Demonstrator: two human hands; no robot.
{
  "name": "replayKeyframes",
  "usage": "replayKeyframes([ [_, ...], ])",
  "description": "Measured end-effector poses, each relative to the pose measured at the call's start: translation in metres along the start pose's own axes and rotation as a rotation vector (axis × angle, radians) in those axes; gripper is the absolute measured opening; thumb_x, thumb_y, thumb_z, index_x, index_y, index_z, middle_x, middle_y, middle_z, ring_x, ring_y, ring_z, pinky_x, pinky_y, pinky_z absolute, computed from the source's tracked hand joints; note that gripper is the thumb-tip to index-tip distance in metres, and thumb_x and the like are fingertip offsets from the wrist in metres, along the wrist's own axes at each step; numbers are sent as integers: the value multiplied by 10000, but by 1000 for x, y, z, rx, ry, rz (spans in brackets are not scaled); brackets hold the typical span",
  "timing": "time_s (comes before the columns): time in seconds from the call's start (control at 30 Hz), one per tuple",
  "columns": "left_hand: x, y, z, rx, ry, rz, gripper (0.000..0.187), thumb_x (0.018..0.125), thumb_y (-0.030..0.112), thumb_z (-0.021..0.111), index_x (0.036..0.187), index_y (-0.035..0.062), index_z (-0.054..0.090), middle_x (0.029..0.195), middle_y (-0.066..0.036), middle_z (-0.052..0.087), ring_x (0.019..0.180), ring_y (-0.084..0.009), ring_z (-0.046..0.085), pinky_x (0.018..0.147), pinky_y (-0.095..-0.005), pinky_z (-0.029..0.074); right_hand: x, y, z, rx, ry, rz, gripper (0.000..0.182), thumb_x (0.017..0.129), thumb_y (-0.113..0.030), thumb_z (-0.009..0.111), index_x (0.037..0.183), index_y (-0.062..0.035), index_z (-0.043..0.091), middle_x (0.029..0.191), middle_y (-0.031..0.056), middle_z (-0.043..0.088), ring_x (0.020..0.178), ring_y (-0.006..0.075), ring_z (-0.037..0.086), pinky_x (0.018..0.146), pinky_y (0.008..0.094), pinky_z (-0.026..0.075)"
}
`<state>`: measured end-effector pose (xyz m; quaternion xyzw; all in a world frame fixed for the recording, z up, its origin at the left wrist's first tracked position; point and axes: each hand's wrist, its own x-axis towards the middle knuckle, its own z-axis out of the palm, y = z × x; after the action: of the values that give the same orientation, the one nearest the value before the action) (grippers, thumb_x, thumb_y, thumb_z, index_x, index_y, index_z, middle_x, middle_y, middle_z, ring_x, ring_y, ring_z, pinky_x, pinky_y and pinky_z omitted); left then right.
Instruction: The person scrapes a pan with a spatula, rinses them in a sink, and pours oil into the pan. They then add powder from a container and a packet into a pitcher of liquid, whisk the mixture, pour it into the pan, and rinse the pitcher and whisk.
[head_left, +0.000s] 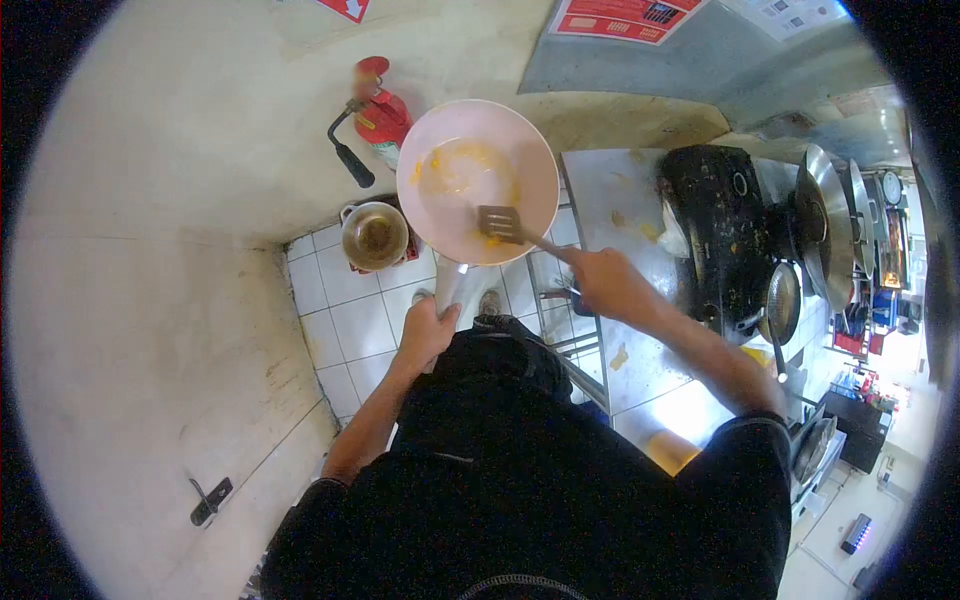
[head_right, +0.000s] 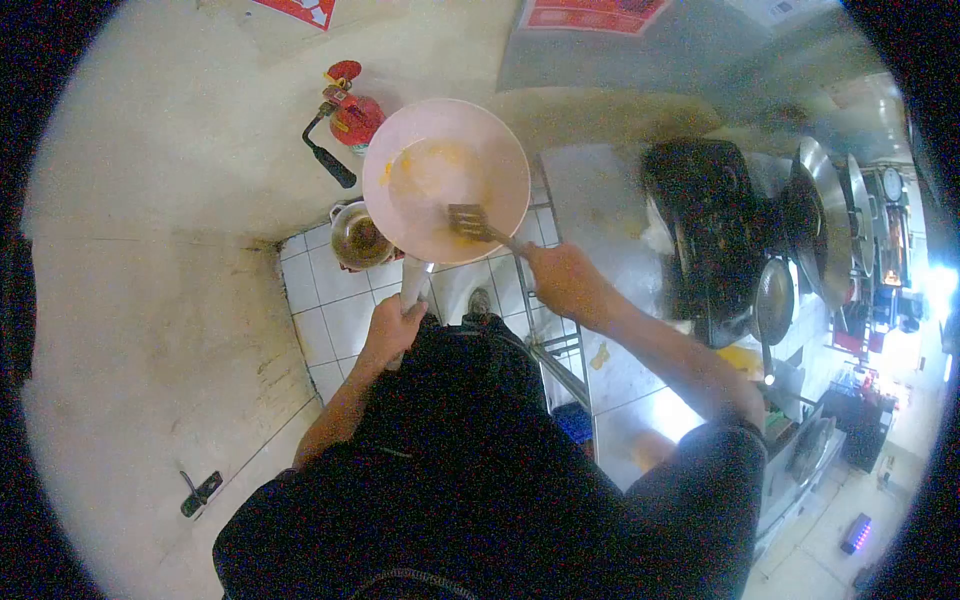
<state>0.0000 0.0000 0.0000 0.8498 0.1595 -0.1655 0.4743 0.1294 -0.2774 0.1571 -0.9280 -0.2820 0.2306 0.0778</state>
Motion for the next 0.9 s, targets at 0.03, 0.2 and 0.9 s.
replayKeyframes([
  [0.03, -1, 4, -1, 8, -18, -2, 476, 863, 334, 680, 961, -129, 632, 909, -364, 634, 854, -490, 649, 771, -519, 509, -2, -4, 2, 34, 24, -3, 395, 852, -148, 660, 1222, -77, 542, 774, 189, 676, 733, 401, 671, 692, 504, 530],
  [0.2, 10, -13, -5, 0, -21, 1, 447, 868, 321, 671, 932, -120, 643, 868, -348, 646, 826, -483, 657, 737, -512, 517, -5, -16, -26, 113, 170, 38, 302, 904, -82, 531, 1204, -59, 553, 740, 216, 651, 675, 407, 652, 639, 533, 510],
  [0.9, 4, 21, 3, 19, -65, 22, 388, 898, 307, 646, 963, -75, 651, 776, -272, 670, 751, -416, 678, 696, -480, 520, 1, -40, -45, 653, -169, 308, 274, 961, -177, 492, 1061, 17, 658, 767, 265, 665, 681, 411, 674, 655, 500, 550],
])
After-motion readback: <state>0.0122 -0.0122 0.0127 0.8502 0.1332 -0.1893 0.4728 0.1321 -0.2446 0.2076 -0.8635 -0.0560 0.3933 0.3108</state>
